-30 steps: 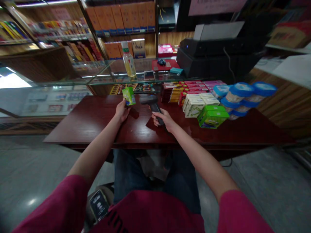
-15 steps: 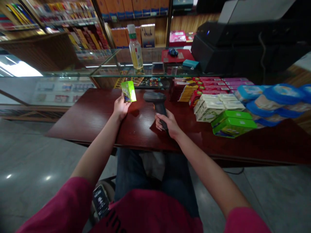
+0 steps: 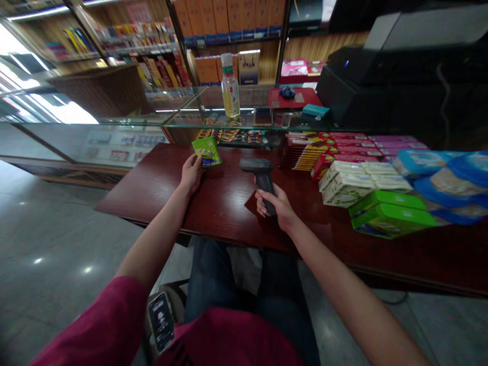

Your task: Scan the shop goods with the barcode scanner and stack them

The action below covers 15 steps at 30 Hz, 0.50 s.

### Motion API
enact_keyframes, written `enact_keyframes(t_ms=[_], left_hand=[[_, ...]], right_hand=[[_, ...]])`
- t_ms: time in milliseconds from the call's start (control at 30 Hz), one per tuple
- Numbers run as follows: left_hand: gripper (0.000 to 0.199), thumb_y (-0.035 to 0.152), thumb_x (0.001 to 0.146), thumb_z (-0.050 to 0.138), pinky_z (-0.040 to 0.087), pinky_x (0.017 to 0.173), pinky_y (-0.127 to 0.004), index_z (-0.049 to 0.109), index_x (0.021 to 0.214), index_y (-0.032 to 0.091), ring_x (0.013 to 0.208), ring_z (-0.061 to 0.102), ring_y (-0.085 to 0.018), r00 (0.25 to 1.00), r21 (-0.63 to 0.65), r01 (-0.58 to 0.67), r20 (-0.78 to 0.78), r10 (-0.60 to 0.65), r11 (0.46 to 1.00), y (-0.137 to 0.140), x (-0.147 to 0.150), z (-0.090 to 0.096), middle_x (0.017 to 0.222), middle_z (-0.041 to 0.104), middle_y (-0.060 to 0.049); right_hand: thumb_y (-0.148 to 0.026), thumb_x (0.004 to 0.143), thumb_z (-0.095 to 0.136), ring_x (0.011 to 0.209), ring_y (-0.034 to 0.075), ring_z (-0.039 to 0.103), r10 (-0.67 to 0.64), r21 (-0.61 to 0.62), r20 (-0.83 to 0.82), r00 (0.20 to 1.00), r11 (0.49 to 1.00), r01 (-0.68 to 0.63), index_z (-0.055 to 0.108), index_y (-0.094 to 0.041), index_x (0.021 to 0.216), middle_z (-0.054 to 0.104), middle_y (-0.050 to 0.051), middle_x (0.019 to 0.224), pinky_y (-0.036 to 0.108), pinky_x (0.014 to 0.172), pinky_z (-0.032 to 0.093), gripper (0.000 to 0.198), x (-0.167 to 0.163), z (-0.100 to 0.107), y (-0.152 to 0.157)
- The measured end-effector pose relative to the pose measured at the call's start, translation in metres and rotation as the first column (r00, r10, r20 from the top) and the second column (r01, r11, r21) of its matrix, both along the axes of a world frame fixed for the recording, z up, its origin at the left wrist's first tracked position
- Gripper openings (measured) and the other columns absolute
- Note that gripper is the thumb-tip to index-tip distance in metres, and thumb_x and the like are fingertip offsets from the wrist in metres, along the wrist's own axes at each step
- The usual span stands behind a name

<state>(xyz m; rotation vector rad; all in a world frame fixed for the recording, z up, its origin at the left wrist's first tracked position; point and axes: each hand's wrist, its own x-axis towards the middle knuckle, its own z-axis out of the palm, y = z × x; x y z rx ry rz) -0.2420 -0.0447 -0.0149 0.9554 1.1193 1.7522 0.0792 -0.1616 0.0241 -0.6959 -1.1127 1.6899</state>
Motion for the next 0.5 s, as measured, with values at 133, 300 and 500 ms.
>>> enact_keyframes(t_ms=[133, 300, 500], left_hand=[[0.04, 0.027, 0.083, 0.086, 0.059, 0.103, -0.031, 0.076, 0.122, 0.02, 0.113, 0.077, -0.021, 0.979, 0.044, -0.104, -0.173, 0.11, 0.994, -0.01, -0.057, 0.0, 0.127, 0.08, -0.008], [0.047, 0.026, 0.076, 0.089, 0.058, 0.11, -0.038, 0.079, 0.122, 0.017, 0.114, 0.077, -0.026, 0.959, 0.002, -0.032, -0.283, 0.031, 0.999, -0.024, -0.111, 0.01, 0.12, 0.083, -0.009], [0.081, 0.02, 0.071, 0.092, 0.049, 0.123, -0.048, 0.065, 0.148, 0.019, 0.137, 0.066, -0.032, 0.923, -0.055, -0.131, -0.371, 0.101, 0.99, -0.027, -0.108, 0.014, 0.146, 0.067, -0.016]], right_hand=[[-0.041, 0.081, 0.089, 0.046, 0.007, 0.042, 0.027, -0.046, 0.018, 0.999, 0.999, -0.026, 0.048, -0.024, 0.087, 0.056, -0.007, 0.071, 0.024, 0.043, 0.037, 0.044, 0.003, -0.003, 0.002], [-0.041, 0.086, 0.086, 0.048, 0.008, 0.043, 0.039, -0.041, 0.051, 0.998, 0.998, -0.037, 0.051, -0.024, 0.086, 0.056, -0.005, 0.074, 0.026, 0.044, 0.039, 0.039, 0.003, -0.004, 0.001], [-0.043, 0.082, 0.089, 0.046, 0.008, 0.043, 0.014, -0.071, 0.09, 0.996, 0.997, -0.008, 0.054, -0.023, 0.084, 0.055, -0.005, 0.072, 0.026, 0.044, 0.039, 0.04, 0.002, -0.001, 0.0]])
